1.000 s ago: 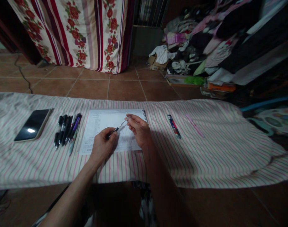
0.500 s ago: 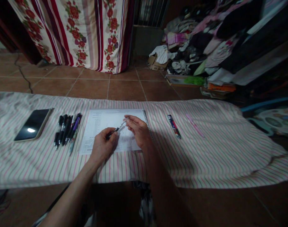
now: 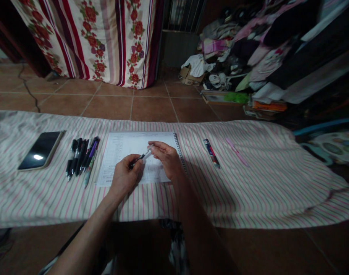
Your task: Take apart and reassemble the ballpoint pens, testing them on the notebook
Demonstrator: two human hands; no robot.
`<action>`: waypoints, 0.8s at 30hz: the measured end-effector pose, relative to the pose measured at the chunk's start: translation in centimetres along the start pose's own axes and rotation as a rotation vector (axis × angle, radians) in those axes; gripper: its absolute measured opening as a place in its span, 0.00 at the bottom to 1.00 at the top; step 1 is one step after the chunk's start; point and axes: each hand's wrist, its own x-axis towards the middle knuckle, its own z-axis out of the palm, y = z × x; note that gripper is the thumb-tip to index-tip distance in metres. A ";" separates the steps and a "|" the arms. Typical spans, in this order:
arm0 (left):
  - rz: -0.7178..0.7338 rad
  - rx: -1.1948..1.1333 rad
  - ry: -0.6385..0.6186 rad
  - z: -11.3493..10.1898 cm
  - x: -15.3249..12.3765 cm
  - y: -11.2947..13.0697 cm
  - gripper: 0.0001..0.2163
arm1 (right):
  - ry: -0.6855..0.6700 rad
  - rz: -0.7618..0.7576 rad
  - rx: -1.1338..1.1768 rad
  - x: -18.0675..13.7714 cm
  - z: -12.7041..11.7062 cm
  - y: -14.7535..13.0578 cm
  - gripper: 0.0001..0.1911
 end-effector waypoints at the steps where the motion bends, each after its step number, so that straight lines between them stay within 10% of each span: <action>1: 0.005 0.003 0.004 0.0 0.0 0.0 0.11 | -0.002 0.000 -0.009 0.0 0.1 -0.1 0.16; 24: 0.017 0.093 0.014 -0.2 0.0 0.0 0.12 | -0.041 -0.057 -0.042 0.2 -0.2 0.3 0.13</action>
